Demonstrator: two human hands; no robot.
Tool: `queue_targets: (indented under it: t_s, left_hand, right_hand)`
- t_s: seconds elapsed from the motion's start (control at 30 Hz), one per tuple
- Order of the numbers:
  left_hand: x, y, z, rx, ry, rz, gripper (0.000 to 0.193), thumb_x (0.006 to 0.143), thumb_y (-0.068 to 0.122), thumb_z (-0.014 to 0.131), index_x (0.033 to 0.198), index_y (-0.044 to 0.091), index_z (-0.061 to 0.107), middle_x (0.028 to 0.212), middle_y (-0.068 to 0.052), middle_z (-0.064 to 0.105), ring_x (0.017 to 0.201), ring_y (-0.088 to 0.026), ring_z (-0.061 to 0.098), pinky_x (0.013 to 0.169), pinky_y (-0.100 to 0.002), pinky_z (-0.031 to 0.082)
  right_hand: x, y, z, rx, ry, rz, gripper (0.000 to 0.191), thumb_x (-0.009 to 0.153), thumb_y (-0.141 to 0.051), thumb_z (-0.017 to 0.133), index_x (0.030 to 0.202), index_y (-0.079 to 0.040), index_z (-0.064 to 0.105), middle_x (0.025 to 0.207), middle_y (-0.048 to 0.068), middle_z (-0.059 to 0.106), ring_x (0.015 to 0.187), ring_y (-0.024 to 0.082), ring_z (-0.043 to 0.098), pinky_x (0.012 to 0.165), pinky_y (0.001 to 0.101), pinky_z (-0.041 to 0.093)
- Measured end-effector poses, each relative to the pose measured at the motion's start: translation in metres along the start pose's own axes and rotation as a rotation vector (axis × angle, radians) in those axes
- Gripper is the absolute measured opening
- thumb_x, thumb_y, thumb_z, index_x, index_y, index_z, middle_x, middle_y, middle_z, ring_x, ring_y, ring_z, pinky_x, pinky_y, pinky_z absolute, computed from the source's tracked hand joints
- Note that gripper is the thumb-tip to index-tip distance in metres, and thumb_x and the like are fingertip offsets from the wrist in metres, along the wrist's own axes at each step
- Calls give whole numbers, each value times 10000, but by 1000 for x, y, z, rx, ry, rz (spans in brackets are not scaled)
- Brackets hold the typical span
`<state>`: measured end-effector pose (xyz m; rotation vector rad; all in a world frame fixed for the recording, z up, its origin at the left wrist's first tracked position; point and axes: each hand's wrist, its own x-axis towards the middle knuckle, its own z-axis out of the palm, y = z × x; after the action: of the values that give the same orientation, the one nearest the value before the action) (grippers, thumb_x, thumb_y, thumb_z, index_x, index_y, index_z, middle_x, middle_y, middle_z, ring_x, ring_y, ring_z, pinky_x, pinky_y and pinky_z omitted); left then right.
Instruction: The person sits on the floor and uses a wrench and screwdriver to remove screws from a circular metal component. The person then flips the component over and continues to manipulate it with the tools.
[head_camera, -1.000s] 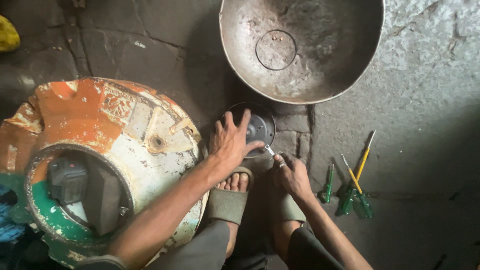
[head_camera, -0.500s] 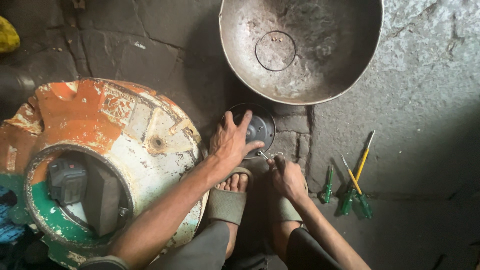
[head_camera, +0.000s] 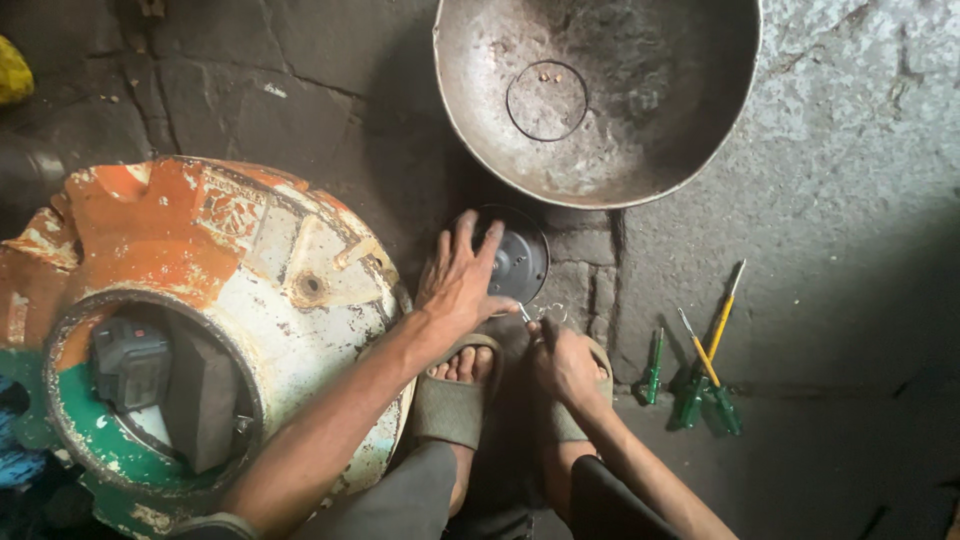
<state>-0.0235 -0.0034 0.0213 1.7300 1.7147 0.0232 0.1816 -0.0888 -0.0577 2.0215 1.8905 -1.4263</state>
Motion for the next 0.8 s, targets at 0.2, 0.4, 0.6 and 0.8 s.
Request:
queue_targets:
  t_s: [0.2, 0.4, 0.6, 0.8]
  left_hand:
    - [-2, 2, 0, 13, -87, 10, 1131, 619, 286, 959, 1562, 217, 339, 1551, -190, 332, 1313, -463, 405, 1050, -513, 450]
    - [10, -4, -9, 19, -50, 192, 1132, 546, 195, 974, 1509, 184, 378, 1505, -171, 386, 1299, -465, 424, 1052, -504, 437]
    - [39, -11, -28, 251, -190, 548, 1019, 677, -12, 819, 1576, 233, 407, 1457, -75, 509, 1215, -354, 567, 1003, -465, 516]
    - [37, -9, -22, 260, -246, 550, 1122, 603, -77, 789, 1479, 515, 414, 1504, -150, 407, 1110, -401, 549, 842, -444, 571]
  right_hand:
    - [-3, 6, 25, 30, -44, 61, 387, 999, -416, 515, 977, -72, 690, 763, 256, 683, 749, 478, 683, 732, 550, 501]
    - [5, 16, 22, -17, 62, -111, 358, 936, -386, 622, 1018, -45, 694, 816, 266, 683, 773, 515, 649, 643, 601, 491]
    - [33, 13, 3, -123, -169, -300, 226, 968, -284, 587, 1013, -99, 709, 866, 234, 711, 823, 466, 681, 682, 556, 530]
    - [30, 10, -15, -121, -94, -475, 223, 966, -251, 646, 974, -36, 702, 805, 247, 677, 755, 470, 664, 655, 547, 511]
